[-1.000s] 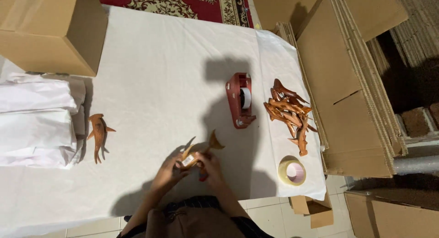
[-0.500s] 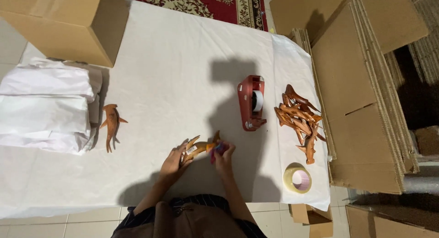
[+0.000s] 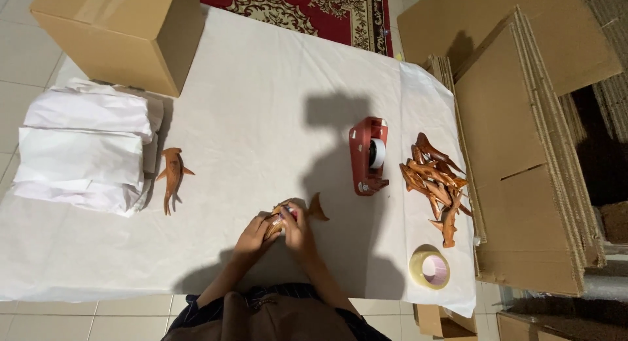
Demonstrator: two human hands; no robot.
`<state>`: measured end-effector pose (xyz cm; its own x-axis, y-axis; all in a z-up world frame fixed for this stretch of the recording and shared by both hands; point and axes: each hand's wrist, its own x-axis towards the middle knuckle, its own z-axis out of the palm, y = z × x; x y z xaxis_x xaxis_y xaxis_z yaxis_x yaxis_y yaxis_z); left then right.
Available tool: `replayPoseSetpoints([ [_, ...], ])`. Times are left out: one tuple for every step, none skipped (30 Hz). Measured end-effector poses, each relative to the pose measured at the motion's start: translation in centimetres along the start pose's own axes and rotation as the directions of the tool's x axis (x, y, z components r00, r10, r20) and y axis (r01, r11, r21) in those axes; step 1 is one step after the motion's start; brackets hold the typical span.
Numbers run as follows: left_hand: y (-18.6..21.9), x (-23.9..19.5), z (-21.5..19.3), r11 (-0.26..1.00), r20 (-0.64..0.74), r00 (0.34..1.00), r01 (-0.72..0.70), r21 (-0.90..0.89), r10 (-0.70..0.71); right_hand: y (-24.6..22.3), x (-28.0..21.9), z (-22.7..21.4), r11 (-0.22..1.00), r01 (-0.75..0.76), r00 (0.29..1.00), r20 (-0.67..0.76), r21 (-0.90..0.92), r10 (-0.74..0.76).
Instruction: The person is cleaning or applying a finish to small wooden fish figurines using a small applicator tool.
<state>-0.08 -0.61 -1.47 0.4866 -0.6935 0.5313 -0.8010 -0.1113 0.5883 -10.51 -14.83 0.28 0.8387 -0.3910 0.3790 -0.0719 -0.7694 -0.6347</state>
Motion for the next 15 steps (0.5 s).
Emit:
replayPoseSetpoints([
  [0.3, 0.3, -0.4, 1.0, -0.001, 1.0, -0.001, 0.001, 0.001, -0.6, -0.2, 0.0, 1.0, 0.002, 1.0, 0.0, 0.0, -0.002],
  [0.7, 0.7, -0.7, 0.999, -0.034, 0.999, -0.033, 0.008, 0.033, -1.1, -0.4, -0.1, 0.999, 0.039, 0.999, 0.017, -0.015, -0.039],
  [1.1, 1.1, -1.0, 0.998, -0.067, 0.996, -0.065, 0.016, 0.066, -1.6, -0.7, -0.2, 0.997, 0.077, 0.996, 0.035, -0.029, -0.076],
  [0.6, 0.9, -0.6, 0.998, -0.069, 0.996, -0.064, 0.014, 0.065, -1.5, -0.2, -0.7, 0.996, 0.078, 0.996, 0.037, -0.031, -0.077],
  [0.1, 0.7, -0.1, 0.998, -0.064, 0.996, -0.059, 0.003, 0.059, -1.3, 0.2, -1.2, 0.984, 0.152, 0.988, 0.031, -0.094, -0.15],
  [-0.4, 0.2, 0.1, 0.999, -0.056, 0.997, -0.052, -0.007, 0.052, -1.3, 0.6, -1.5, 0.963, 0.223, 0.975, 0.03, -0.152, -0.221],
  [-0.5, -0.1, 0.4, 0.999, -0.055, 0.997, -0.049, -0.006, 0.048, -0.5, 0.1, -1.4, 0.963, 0.223, 0.975, 0.032, -0.15, -0.221],
  [-0.7, -0.2, 0.6, 0.999, -0.033, 0.999, -0.025, -0.025, 0.024, 0.3, -0.2, -1.3, 0.952, 0.194, 0.981, 0.021, -0.237, -0.194],
  [-0.9, -0.4, 0.7, 0.999, -0.011, 1.0, -0.001, -0.044, 0.0, 1.0, -0.5, -1.1, 0.933, 0.162, 0.986, 0.008, -0.322, -0.169],
  [-1.1, -0.5, 0.9, 0.999, -0.011, 1.0, 0.001, -0.045, -0.001, 1.3, -0.4, -1.7, 0.933, 0.162, 0.986, 0.009, -0.322, -0.168],
  [-1.4, -0.6, 1.0, 0.998, 0.024, 0.999, 0.033, -0.057, -0.032, 1.5, -0.3, -2.2, 0.916, 0.096, 0.994, -0.015, -0.39, -0.111],
  [-1.6, -0.9, 1.2, 0.995, 0.06, 0.996, 0.067, -0.069, -0.063, 1.7, -0.3, -2.8, 0.89, 0.028, 0.998, -0.042, -0.455, -0.053],
  [-0.9, -0.8, 0.7, 0.995, 0.062, 0.996, 0.069, -0.071, -0.064, 3.2, -1.4, -3.2, 0.89, 0.026, 0.998, -0.04, -0.456, -0.05],
  [-0.5, -0.4, 0.1, 0.994, 0.069, 0.995, 0.077, -0.08, -0.072, 4.6, -2.0, -3.5, 0.906, -0.074, 0.996, -0.073, -0.416, 0.048],
  [0.0, 0.0, -0.4, 0.992, 0.076, 0.994, 0.086, -0.089, -0.08, 6.1, -2.7, -3.9, 0.911, -0.174, 0.984, -0.1, -0.373, 0.146],
])
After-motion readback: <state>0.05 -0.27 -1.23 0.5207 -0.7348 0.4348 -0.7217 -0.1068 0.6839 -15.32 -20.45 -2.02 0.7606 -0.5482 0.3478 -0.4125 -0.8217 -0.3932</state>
